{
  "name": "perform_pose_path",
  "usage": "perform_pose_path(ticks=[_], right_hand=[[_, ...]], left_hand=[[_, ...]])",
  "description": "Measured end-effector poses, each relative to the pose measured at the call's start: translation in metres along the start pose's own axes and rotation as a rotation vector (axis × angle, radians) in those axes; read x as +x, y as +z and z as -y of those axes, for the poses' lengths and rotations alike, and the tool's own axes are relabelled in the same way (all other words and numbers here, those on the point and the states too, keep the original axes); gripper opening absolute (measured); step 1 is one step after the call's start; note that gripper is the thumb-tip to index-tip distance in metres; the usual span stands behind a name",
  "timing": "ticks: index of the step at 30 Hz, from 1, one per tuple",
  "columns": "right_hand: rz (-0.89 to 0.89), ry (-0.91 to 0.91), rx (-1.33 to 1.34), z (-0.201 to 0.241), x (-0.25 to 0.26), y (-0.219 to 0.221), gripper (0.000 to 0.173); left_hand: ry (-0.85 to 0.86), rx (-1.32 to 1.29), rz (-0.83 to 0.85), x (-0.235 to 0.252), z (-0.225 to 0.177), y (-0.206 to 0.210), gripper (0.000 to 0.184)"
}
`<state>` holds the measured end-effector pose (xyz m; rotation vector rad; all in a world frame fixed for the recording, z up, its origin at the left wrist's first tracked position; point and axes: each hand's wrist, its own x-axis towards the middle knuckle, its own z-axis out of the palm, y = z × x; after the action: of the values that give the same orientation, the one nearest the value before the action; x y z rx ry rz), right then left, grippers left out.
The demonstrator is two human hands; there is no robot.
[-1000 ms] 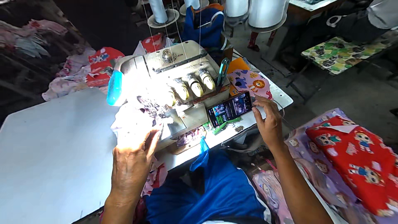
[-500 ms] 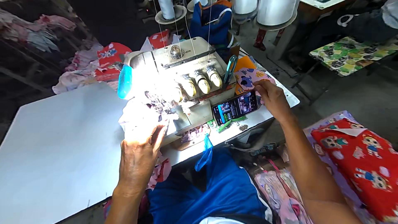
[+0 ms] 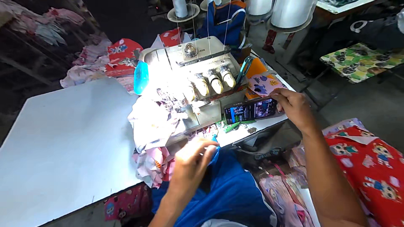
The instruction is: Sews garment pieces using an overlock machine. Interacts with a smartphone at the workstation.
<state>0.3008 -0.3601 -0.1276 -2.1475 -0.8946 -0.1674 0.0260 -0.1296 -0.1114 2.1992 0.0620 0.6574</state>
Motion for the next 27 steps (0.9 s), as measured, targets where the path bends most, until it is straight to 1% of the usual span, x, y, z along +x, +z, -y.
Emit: perform_pose_path(ticks=[1,3,5,6,7,8,12,15,17,19,20,22,23,25,26,27], right_hand=[[-0.041,0.021,-0.003,-0.002,-0.006,0.000,0.028],[-0.093,0.056,0.031,-0.009,-0.013,0.002,0.030],[-0.096,0.084,0.096,-0.015,-0.015,0.004,0.030],[-0.088,0.097,0.137,-0.017,-0.015,0.005,0.030],[-0.073,0.110,0.188,-0.020,-0.014,0.006,0.029],[-0.051,0.123,0.245,-0.021,-0.013,0.007,0.029],[0.066,0.172,0.399,-0.021,-0.007,0.007,0.027],[0.131,0.132,0.400,-0.025,-0.003,0.009,0.027],[0.136,0.112,0.283,-0.025,0.002,0.007,0.028],[0.117,0.137,0.057,-0.024,0.014,0.001,0.029],[0.130,0.193,-0.032,-0.025,0.021,-0.002,0.032],[0.169,0.273,-0.137,-0.034,0.034,0.001,0.046],[0.194,0.286,-0.165,-0.039,0.038,0.005,0.045],[0.230,0.267,-0.170,-0.044,0.045,0.014,0.025],[0.219,0.250,-0.146,-0.043,0.049,0.016,0.020],[0.163,0.235,-0.112,-0.041,0.052,0.017,0.020]], left_hand=[[-0.025,-0.120,0.100,0.000,0.003,0.012,0.026],[-0.154,-0.300,0.247,0.004,0.007,0.035,0.030],[-0.345,-0.475,0.330,0.016,0.011,0.054,0.035],[-0.445,-0.584,0.333,0.024,0.013,0.063,0.037],[-0.524,-0.674,0.303,0.032,0.015,0.072,0.038],[-0.561,-0.746,0.259,0.038,0.018,0.081,0.039],[-0.526,-0.994,0.059,0.048,0.025,0.105,0.047],[-0.543,-1.083,-0.074,0.047,0.023,0.113,0.037],[-0.591,-1.124,-0.113,0.048,0.020,0.112,0.030],[-0.634,-1.139,-0.125,0.048,0.019,0.110,0.030],[-0.646,-1.138,-0.124,0.046,0.019,0.109,0.030],[-0.659,-1.139,-0.120,0.044,0.020,0.107,0.029],[-0.664,-1.144,-0.121,0.042,0.020,0.107,0.028],[-0.679,-1.154,-0.127,0.039,0.019,0.105,0.026],[-0.691,-1.158,-0.134,0.038,0.019,0.104,0.025],[-0.703,-1.159,-0.142,0.037,0.020,0.102,0.025]])
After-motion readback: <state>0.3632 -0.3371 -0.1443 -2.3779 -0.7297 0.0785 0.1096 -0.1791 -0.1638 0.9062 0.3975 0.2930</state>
